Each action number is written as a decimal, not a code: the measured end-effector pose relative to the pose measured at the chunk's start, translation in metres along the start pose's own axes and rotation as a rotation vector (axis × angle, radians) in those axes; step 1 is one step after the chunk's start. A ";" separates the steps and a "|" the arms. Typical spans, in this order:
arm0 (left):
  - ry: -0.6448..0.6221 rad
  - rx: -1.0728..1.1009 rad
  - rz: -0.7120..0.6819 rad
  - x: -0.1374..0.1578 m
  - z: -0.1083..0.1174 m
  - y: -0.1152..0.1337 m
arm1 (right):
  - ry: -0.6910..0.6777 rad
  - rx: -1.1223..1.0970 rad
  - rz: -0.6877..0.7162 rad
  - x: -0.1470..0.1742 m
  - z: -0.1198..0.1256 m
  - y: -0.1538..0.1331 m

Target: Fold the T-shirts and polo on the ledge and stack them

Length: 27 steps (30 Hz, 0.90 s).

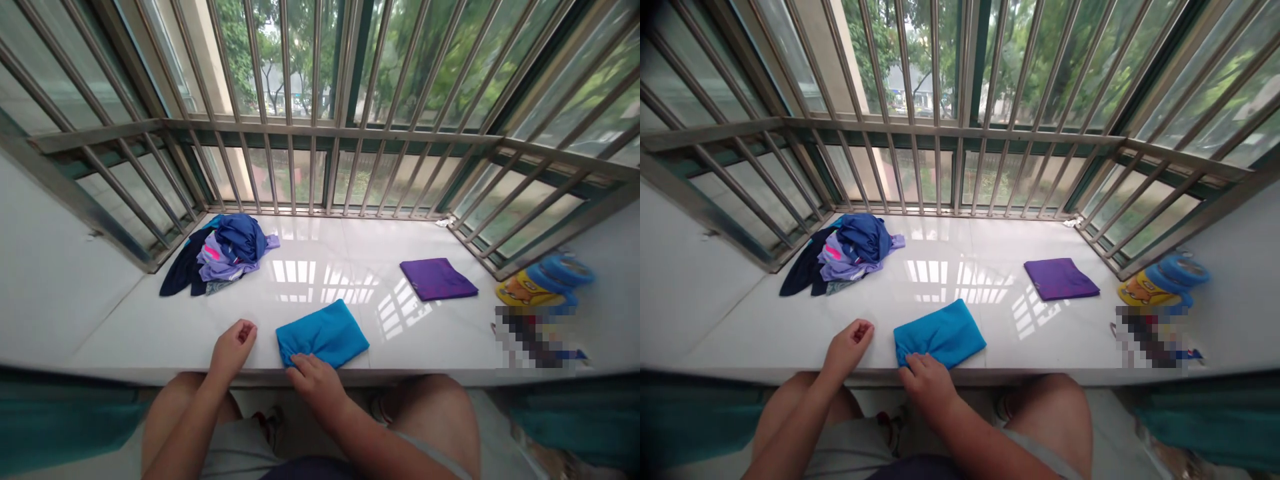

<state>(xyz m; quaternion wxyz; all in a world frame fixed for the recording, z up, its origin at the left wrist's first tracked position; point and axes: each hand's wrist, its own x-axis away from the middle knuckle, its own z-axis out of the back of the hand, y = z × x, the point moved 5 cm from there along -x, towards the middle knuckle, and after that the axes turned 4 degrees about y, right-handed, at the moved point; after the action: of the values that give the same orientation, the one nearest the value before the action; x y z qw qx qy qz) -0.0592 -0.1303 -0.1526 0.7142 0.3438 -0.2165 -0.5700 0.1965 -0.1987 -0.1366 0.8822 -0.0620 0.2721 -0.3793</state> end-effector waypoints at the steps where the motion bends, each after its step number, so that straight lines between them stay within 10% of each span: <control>1: 0.001 -0.011 0.001 0.000 0.000 0.000 | 0.018 -0.061 -0.086 -0.006 0.017 0.007; 8: -0.013 -0.091 -0.006 0.002 -0.002 0.005 | 0.211 -0.147 -0.742 -0.042 0.172 0.113; 14: -0.002 -0.245 -0.180 0.004 -0.012 0.014 | 0.377 0.038 -0.888 -0.042 0.275 0.214; 22: 0.051 -0.297 -0.222 0.006 -0.014 0.014 | 0.405 0.154 -1.000 -0.047 0.347 0.295; 27: 0.069 -0.315 -0.223 0.007 -0.014 0.014 | 0.730 -0.103 -1.160 -0.019 0.366 0.361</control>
<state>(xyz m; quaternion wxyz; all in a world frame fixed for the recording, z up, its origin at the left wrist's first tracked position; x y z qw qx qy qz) -0.0383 -0.1322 -0.1518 0.6985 0.2689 -0.0607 -0.6604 0.6077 0.0337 0.0664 0.3843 -0.1078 0.4923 -0.7735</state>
